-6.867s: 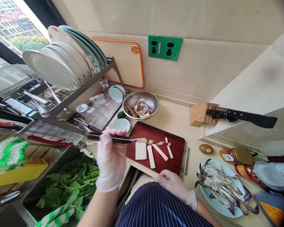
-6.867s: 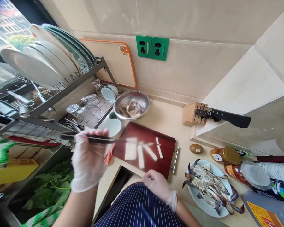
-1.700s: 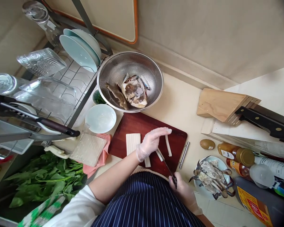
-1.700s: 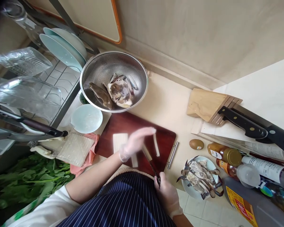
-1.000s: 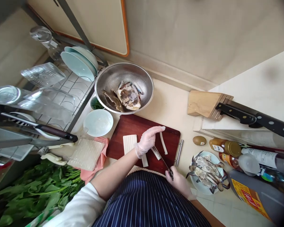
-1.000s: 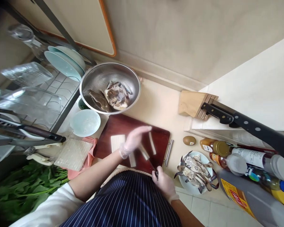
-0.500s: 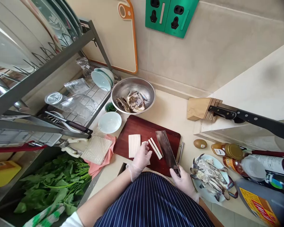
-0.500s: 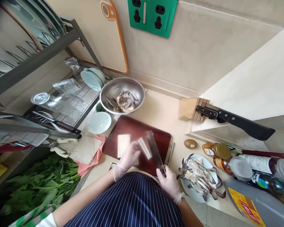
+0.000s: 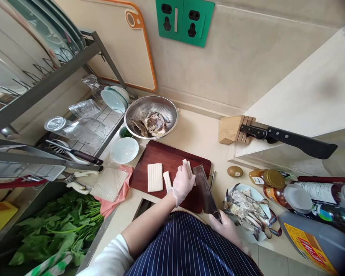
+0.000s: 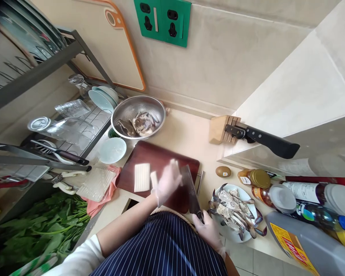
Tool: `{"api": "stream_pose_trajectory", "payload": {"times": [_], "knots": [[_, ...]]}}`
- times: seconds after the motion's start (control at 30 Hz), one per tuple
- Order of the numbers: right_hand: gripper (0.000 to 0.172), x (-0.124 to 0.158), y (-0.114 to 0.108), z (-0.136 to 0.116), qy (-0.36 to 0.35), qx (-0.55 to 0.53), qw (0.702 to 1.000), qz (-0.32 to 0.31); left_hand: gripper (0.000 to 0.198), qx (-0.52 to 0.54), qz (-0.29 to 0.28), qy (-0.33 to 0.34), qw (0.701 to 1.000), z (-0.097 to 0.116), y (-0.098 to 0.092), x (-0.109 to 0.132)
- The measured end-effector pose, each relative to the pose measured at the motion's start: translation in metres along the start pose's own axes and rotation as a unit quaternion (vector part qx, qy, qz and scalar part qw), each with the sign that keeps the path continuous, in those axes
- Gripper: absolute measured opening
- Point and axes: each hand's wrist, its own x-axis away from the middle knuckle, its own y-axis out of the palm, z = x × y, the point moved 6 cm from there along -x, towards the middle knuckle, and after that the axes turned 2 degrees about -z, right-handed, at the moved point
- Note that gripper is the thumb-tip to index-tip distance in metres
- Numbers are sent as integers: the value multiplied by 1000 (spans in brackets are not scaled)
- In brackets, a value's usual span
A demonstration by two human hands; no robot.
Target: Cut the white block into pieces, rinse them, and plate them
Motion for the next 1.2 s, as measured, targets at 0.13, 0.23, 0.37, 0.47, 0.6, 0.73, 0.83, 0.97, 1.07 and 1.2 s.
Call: {"api": "stream_pose_trajectory", "payload": {"times": [0.13,0.23,0.37,0.47,0.6,0.73,0.83,0.97,1.07,1.2], "knots": [[29,3,-5,12,21,-43,999,-19,72,-171,1,-28,985,10,9,-1],[35,3,-22,18,37,-36,999,10,64,-220,-18,-10,975,12,9,-4],[43,-8,-37,11,24,-9,1000,11,61,-225,-66,51,971,6,-5,-4],[43,-20,-42,-2,12,28,999,11,73,-238,-78,68,966,-5,-22,1],[37,-34,-42,-21,-9,84,996,-5,79,-258,-74,45,962,-26,-33,9],[37,-39,-38,-27,-33,122,991,-32,63,-254,-93,44,962,-37,-27,8],[34,-38,-37,-27,-48,134,989,-43,56,-253,-94,42,962,-38,-25,5],[35,-33,-38,-29,-54,141,988,-23,52,-255,-83,47,962,-33,-25,5],[37,-26,-35,-40,-73,160,984,1,49,-263,-69,52,961,-31,-25,6],[40,-21,-23,-64,-97,175,980,-19,42,-262,-55,59,962,-31,-28,7]]}}
